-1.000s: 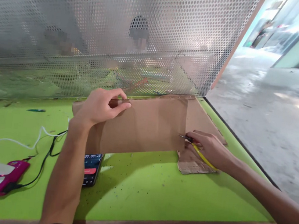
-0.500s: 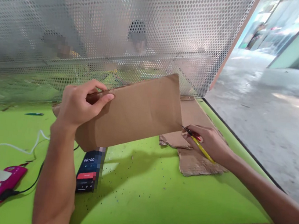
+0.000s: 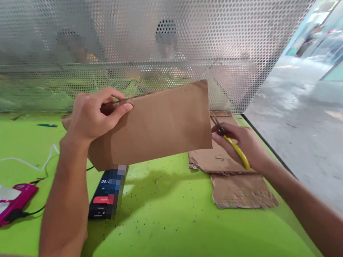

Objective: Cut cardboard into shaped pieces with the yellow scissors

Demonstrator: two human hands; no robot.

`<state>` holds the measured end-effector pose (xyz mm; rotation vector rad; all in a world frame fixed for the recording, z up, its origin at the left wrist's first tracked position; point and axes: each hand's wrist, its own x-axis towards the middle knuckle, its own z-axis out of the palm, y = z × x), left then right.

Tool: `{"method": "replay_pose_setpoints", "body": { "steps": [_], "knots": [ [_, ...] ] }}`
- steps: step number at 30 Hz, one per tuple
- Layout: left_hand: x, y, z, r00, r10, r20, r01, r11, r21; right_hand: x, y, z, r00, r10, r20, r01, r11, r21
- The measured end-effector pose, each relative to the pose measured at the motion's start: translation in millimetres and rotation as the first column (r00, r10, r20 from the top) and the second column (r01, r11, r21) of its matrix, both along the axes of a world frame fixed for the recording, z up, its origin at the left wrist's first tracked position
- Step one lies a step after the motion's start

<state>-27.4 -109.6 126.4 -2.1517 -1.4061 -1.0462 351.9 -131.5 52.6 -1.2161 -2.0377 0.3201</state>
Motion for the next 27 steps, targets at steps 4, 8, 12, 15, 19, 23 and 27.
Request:
{"method": "replay_pose_setpoints", "body": {
  "steps": [4, 8, 12, 15, 19, 23, 27],
  "knots": [
    [-1.8, -2.8, 1.5, 1.0, 0.011, 0.017, -0.011, 1.0, -0.009, -11.0, 12.5, 2.8, 0.983, 0.042, -0.181, -0.051, 0.998, -0.043],
    [0.1, -1.3, -0.6, 1.0, 0.014, 0.021, -0.014, 1.0, 0.026, -20.0, 16.5, -0.3, 0.974, 0.107, -0.201, -0.111, 0.994, -0.007],
    [3.5, 1.8, -4.2, 0.999, 0.014, 0.029, -0.015, 0.999, 0.045, -23.3, 11.9, -5.4, 0.972, 0.088, -0.216, -0.094, 0.995, -0.016],
    [8.6, 1.7, -4.7, 0.999, 0.03, 0.036, -0.032, 0.998, 0.049, -22.7, 9.9, -10.1, 0.957, 0.057, -0.286, -0.058, 0.998, 0.006],
    [16.4, 1.7, -4.7, 0.99, 0.126, 0.068, -0.132, 0.987, 0.095, -25.0, 8.9, -13.7, 0.895, 0.045, -0.443, -0.065, 0.997, -0.03],
    [20.3, 5.7, -7.8, 0.964, 0.26, 0.062, -0.267, 0.949, 0.169, -32.7, 5.0, -11.3, 0.884, 0.043, -0.465, -0.084, 0.994, -0.068],
    [19.0, 9.5, -11.3, 0.96, 0.258, 0.105, -0.273, 0.945, 0.177, -35.6, 5.6, -12.1, 0.927, 0.091, -0.363, -0.15, 0.979, -0.138]
  ]
}}
